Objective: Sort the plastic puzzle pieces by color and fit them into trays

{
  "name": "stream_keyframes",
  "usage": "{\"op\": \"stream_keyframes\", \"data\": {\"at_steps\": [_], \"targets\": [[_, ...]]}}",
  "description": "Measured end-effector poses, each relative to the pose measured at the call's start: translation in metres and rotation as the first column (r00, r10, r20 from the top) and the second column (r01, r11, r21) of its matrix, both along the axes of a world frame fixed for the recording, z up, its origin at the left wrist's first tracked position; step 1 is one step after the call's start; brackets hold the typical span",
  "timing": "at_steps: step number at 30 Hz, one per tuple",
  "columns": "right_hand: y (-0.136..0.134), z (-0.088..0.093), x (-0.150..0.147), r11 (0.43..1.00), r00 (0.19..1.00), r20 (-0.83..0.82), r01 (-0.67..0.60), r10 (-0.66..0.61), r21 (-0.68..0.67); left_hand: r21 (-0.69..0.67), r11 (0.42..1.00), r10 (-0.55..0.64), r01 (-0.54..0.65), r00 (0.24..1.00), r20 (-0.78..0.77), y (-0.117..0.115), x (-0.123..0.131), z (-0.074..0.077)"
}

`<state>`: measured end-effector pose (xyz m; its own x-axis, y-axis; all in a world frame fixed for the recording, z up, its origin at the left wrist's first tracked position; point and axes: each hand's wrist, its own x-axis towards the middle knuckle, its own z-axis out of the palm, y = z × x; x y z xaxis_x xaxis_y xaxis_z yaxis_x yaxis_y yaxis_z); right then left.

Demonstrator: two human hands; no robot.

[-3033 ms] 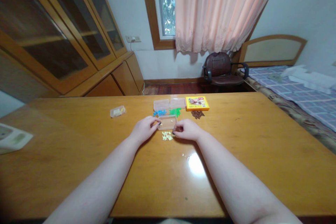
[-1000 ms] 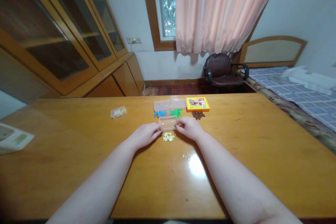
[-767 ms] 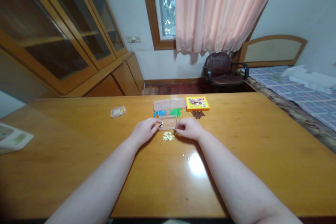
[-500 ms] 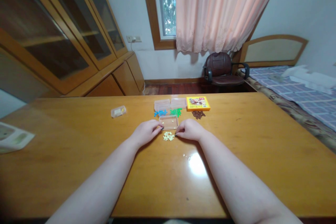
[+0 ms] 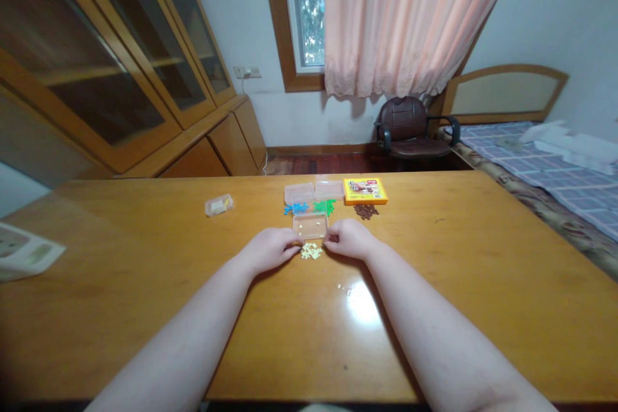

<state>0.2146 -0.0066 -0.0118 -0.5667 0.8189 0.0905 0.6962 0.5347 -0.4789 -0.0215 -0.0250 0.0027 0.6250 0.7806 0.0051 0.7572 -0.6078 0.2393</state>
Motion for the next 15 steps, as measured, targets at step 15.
{"op": "stream_keyframes", "data": {"at_steps": [15], "targets": [[0.002, 0.001, 0.011, 0.996, 0.995, 0.062, -0.081, 0.078, 0.044, -0.02, 0.998, 0.056, -0.055, 0.997, 0.059, 0.001, 0.002, -0.002]]}}
